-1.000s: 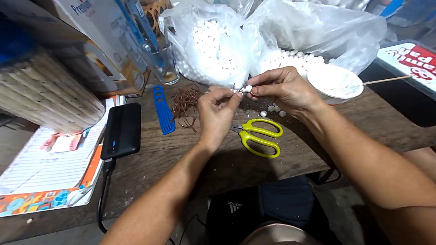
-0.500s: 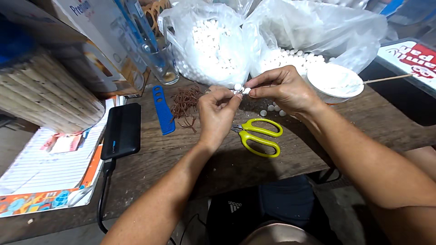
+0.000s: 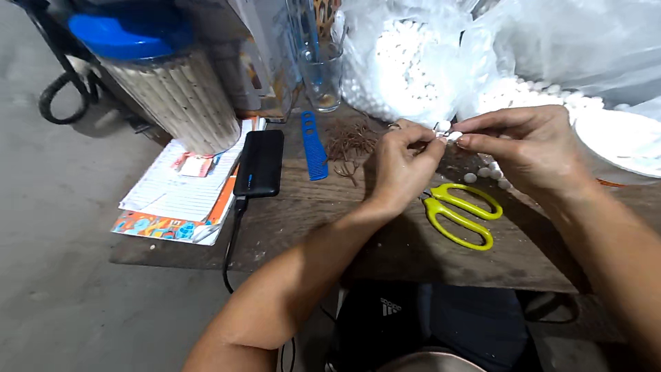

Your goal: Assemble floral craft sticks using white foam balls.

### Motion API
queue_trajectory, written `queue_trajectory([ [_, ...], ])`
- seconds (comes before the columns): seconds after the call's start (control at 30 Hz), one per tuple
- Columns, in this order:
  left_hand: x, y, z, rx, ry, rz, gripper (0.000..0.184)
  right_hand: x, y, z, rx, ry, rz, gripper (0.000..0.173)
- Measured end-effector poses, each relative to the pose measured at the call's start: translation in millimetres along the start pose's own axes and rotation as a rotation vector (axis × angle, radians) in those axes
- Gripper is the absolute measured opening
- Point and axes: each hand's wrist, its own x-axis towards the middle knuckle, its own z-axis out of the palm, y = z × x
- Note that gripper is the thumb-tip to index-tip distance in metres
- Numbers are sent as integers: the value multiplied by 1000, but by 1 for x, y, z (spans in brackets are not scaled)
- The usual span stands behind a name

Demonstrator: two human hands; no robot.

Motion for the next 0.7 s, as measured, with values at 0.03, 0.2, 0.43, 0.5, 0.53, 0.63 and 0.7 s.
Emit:
queue_trajectory([
  [0.03,0,0,0,1,-1,2,10,0,0,0,-4,-5,-14,22],
  [0.2,-1,1,2,-34,-12,-11,12,0,4,1,12,21,-32,18],
  [0.43,2,0,0,-192,-31,-85,4,0,-6,-3,35,95,-31,18],
  [0.5,4,0,-2,-288,-27,-196,7,-11,-19,-12,-25,136,-58,20],
  [0.53,4,1,-3,-325,-25,-256,9,-21,-24,-15,-54,149,-71,21],
  [0.63,0,4,-12,-365,-108,-387,10,-63,-22,-24,-99,181,-46,16],
  [0.7,2,7,-12,-415,-115,-465,13,-91,-15,-32,-138,202,4,13],
])
